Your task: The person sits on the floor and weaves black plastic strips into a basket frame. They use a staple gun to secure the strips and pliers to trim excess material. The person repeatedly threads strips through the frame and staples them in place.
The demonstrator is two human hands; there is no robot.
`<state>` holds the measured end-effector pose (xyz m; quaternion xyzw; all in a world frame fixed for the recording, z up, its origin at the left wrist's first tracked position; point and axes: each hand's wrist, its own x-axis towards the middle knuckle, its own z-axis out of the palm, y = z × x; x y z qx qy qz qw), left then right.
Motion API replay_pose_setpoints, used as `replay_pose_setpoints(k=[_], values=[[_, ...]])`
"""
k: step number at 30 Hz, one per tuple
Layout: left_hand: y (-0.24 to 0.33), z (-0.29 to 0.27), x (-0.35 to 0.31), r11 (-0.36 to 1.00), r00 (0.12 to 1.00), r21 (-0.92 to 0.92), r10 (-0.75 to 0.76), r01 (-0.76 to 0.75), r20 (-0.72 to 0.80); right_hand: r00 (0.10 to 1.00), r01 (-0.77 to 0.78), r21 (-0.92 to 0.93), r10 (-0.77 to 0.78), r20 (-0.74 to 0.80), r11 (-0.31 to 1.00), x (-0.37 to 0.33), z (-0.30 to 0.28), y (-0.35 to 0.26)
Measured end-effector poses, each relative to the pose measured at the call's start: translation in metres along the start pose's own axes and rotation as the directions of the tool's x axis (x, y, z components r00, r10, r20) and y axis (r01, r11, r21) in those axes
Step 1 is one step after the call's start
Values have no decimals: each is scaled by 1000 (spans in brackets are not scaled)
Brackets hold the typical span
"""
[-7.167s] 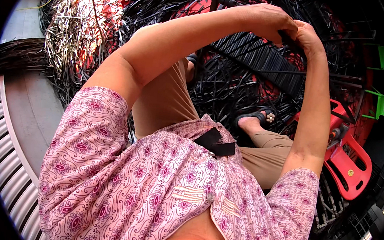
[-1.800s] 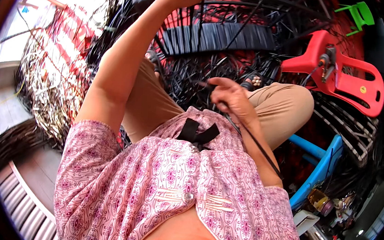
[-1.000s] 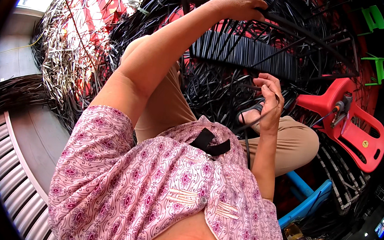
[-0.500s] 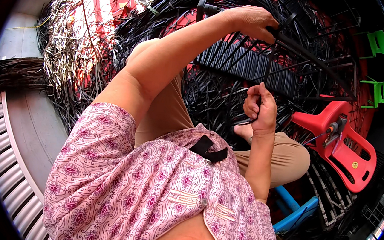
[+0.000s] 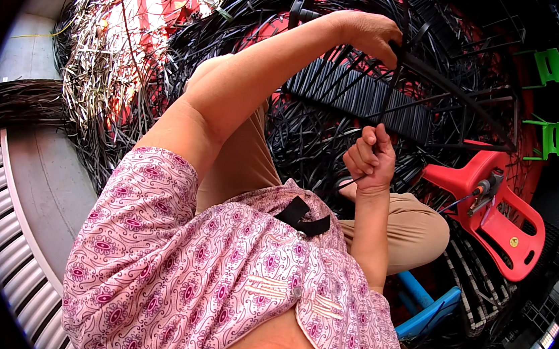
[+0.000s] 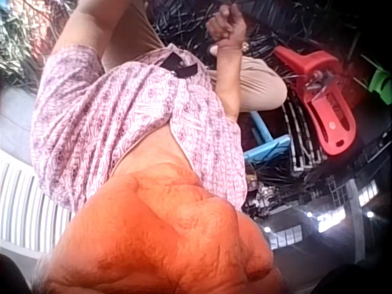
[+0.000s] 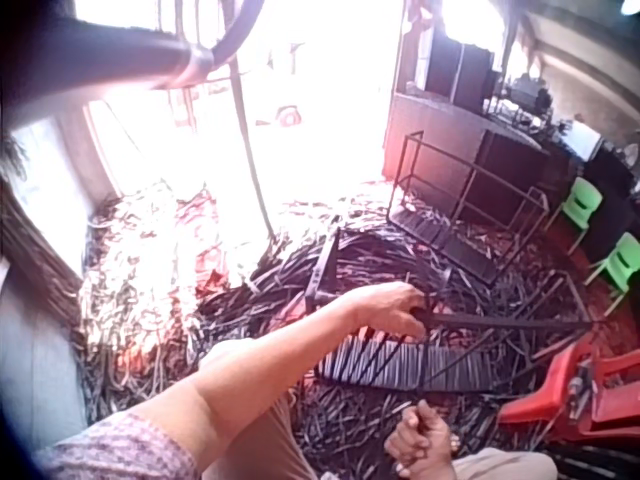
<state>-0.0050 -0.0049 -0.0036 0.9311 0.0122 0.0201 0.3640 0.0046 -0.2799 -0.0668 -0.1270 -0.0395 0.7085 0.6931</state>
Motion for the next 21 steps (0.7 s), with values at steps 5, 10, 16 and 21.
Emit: replay_pose_setpoints(k=[5,10,16,21], values=[[6,-1,-3,1000,1000,-4,4,-5,-27,1000,6,30,-7,25,1000,1,-5,3],[10,-1,-3,999,997,47,-3,6,-71,998,-41,37,39,39,998,6,-16,7],[10,2,-4,993,990,120,35,-18,-138,924,-60,-387,-96,-371,920,12,-13,-1],[4,5,-1,989,979,123,103,-82,-175,535,-14,-967,-816,-221,253,28,0,-38]])
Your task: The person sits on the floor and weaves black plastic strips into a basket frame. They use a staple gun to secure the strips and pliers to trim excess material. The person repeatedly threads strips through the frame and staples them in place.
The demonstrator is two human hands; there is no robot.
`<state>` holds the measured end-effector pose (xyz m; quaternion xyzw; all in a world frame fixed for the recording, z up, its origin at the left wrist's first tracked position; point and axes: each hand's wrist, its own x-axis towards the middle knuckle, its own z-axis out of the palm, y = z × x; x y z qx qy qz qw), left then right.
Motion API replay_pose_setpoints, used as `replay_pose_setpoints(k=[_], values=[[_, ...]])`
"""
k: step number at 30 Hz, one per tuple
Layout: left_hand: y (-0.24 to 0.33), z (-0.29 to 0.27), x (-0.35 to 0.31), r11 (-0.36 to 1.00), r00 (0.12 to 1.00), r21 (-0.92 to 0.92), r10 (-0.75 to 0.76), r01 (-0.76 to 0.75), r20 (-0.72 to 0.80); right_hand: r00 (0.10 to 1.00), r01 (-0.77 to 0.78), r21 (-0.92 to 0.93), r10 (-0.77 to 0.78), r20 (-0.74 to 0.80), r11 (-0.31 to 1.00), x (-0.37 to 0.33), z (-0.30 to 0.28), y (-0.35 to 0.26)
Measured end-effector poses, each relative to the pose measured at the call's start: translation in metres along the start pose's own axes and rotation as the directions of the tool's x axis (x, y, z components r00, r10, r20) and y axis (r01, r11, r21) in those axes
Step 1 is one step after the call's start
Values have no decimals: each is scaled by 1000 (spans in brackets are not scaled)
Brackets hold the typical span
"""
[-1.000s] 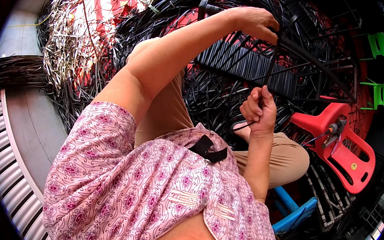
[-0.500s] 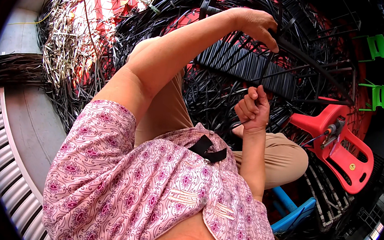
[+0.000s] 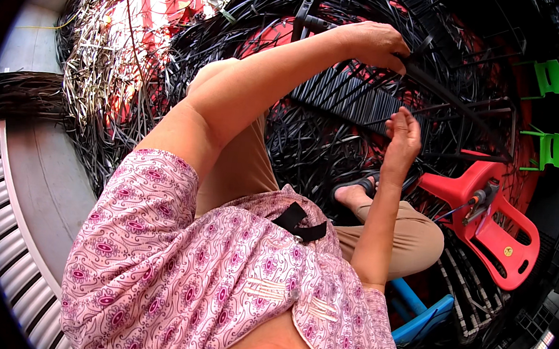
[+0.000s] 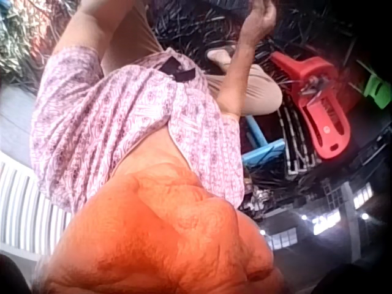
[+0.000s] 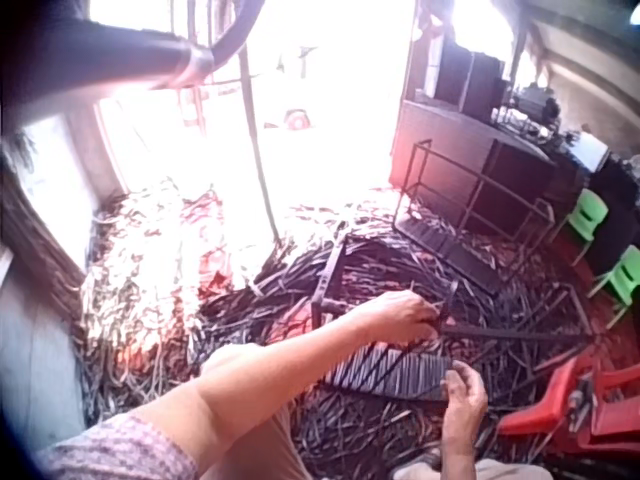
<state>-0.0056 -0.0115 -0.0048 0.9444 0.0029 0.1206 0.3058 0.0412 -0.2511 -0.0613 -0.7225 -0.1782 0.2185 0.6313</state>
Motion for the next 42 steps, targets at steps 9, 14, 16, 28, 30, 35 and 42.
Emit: replay_pose_setpoints(k=[9,14,16,28,30,35,42], values=[[1,-4,0,999,1000,43,24,-24,9,909,416,-80,-414,33,906,62,46,-81],[-8,2,1,994,994,0,112,-112,-11,934,344,150,-355,49,927,68,39,-65],[-5,0,0,998,997,6,63,-63,46,945,310,244,-327,32,919,57,33,-57],[2,-13,1,998,997,-33,59,-57,58,963,142,134,-168,209,981,52,36,6],[1,-12,2,997,996,-11,77,-77,48,966,119,135,-147,213,984,57,37,10],[-3,-11,5,995,994,3,104,-104,37,961,163,153,-192,199,975,62,37,15],[1,-12,2,995,996,-34,91,-91,15,953,226,59,-233,193,972,62,37,6]])
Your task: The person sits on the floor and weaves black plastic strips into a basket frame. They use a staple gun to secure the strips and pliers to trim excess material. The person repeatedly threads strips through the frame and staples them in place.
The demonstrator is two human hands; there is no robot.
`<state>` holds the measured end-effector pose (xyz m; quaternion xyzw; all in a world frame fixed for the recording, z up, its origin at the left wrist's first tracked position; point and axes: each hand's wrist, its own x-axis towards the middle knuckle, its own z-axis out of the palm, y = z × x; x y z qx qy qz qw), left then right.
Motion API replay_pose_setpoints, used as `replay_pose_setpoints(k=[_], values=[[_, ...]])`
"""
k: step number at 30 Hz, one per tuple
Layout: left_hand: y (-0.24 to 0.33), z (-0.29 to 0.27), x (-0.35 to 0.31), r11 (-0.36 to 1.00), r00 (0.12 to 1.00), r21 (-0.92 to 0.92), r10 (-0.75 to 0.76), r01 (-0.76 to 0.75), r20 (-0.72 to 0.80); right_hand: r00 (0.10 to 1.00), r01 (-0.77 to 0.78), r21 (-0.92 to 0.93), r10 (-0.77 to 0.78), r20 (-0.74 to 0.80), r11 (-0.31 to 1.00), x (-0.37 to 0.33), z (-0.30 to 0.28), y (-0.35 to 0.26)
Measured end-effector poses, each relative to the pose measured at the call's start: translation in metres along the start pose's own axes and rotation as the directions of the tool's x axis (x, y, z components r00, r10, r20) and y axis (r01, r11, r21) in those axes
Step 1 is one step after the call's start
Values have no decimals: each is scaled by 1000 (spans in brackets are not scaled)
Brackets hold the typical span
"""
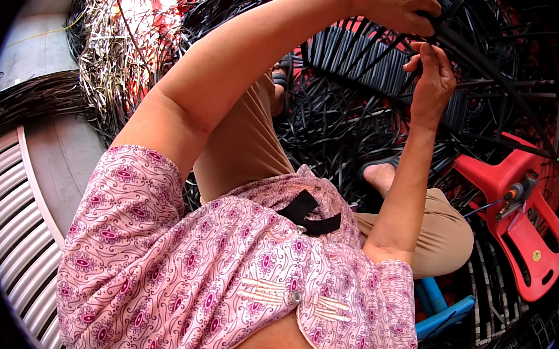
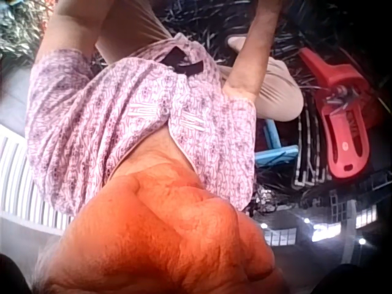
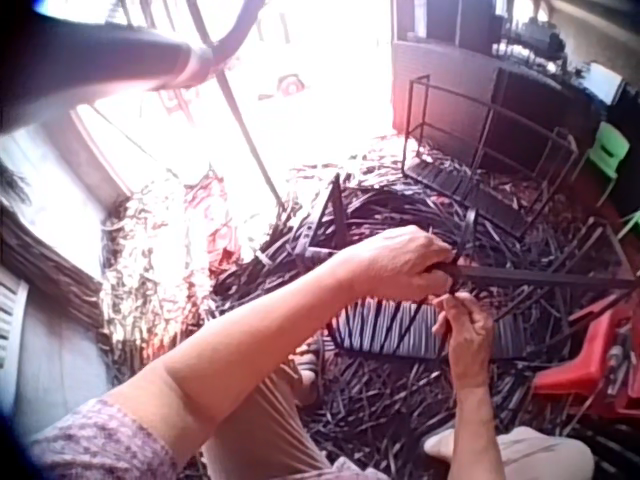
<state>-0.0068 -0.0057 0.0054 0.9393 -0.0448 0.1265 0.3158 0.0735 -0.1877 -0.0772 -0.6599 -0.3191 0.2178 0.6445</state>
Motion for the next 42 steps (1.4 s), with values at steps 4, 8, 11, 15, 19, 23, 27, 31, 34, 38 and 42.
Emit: replay_pose_setpoints(k=[4,8,11,15,19,23,27,31,34,38,42], values=[[5,2,-2,995,998,101,8,-2,-58,999,-24,-51,23,-28,998,-1,1,-5],[12,3,-1,986,996,159,-38,50,-76,999,-17,-92,14,-40,996,1,0,-5],[12,8,0,975,993,220,-13,38,-115,999,8,-82,-12,-49,997,4,0,1],[16,9,0,967,991,245,-36,68,-130,998,2,-41,-4,-56,999,5,2,0],[21,7,1,959,991,259,-88,112,-104,999,-15,-6,14,-44,1000,5,3,0],[19,9,4,961,992,267,-49,79,-117,999,-11,12,12,-53,1000,7,1,2],[19,12,3,960,988,270,-38,77,-147,999,-3,11,4,-51,1000,7,2,4],[21,13,3,951,989,295,-49,90,-142,999,0,13,1,-54,1000,7,1,6],[19,17,2,949,986,307,-19,71,-168,997,35,17,-34,-62,999,8,2,10],[19,17,1,948,986,306,-34,84,-165,996,67,6,-66,-62,998,8,4,12],[20,16,0,953,985,284,-55,101,-166,1000,8,-46,-8,-11,999,6,-1,8]])
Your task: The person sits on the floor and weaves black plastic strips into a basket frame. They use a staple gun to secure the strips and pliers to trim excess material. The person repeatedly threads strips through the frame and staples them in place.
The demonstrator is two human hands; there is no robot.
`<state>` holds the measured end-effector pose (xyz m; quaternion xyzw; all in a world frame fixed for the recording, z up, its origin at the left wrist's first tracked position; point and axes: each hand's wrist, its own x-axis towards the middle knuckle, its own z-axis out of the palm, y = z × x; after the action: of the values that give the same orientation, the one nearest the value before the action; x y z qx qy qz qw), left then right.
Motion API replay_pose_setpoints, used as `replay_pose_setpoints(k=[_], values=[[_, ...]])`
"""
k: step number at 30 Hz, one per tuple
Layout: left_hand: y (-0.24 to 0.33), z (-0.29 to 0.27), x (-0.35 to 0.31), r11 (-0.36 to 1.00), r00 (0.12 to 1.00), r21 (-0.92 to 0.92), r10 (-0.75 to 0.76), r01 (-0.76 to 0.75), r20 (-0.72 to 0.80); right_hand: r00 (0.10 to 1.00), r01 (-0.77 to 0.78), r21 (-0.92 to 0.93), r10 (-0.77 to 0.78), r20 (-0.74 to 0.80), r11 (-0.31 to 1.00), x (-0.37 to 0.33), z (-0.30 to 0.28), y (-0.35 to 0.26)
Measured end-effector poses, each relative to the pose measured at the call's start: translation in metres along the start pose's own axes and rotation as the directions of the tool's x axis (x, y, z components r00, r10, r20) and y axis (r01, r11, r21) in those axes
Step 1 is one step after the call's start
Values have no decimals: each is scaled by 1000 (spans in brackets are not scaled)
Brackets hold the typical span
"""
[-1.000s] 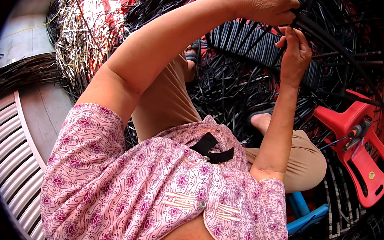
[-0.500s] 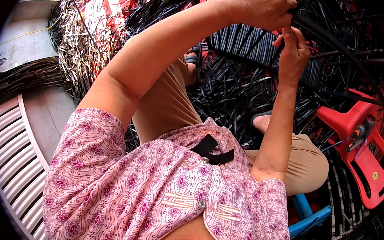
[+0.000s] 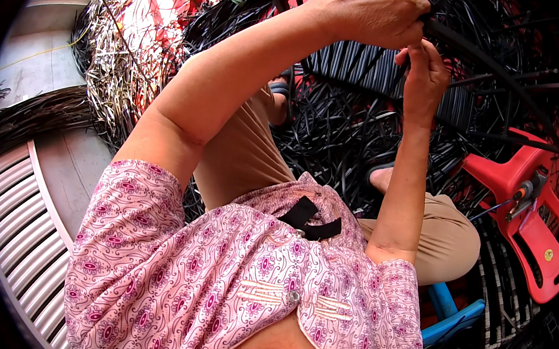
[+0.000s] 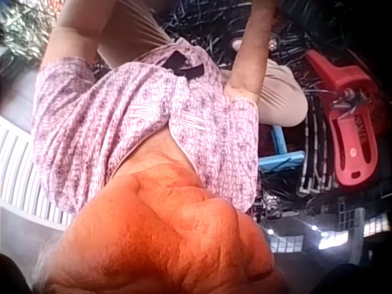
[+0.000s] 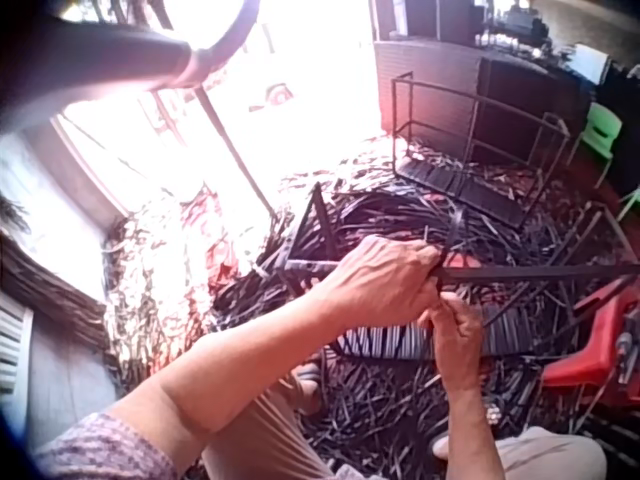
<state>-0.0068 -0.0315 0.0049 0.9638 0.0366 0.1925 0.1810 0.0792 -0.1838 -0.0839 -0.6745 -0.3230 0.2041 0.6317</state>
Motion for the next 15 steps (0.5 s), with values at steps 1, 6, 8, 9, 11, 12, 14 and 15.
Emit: replay_pose_setpoints(k=[1,6,8,9,11,12,14,15], values=[[1,-1,0,1000,1000,-4,-10,10,9,1000,-4,16,4,-9,1000,-1,0,-1],[0,-18,-11,993,992,100,-70,59,103,999,9,52,-6,-51,999,-7,-18,2],[0,1,-3,990,998,138,-28,20,61,999,11,-103,-16,-48,995,-6,-44,1],[0,12,3,988,999,157,-7,0,43,999,27,-188,-35,-40,982,-4,-63,0],[2,11,5,993,999,113,33,-36,28,992,-58,-280,23,-126,958,2,-113,-10],[6,11,7,994,998,91,56,-54,-19,981,-93,-295,37,-189,951,5,-139,-20],[9,11,9,996,999,77,50,-49,-4,941,-173,-307,65,-333,936,12,-201,-29],[8,12,9,995,999,94,41,-41,5,909,-222,-300,85,-409,928,18,-236,-28]])
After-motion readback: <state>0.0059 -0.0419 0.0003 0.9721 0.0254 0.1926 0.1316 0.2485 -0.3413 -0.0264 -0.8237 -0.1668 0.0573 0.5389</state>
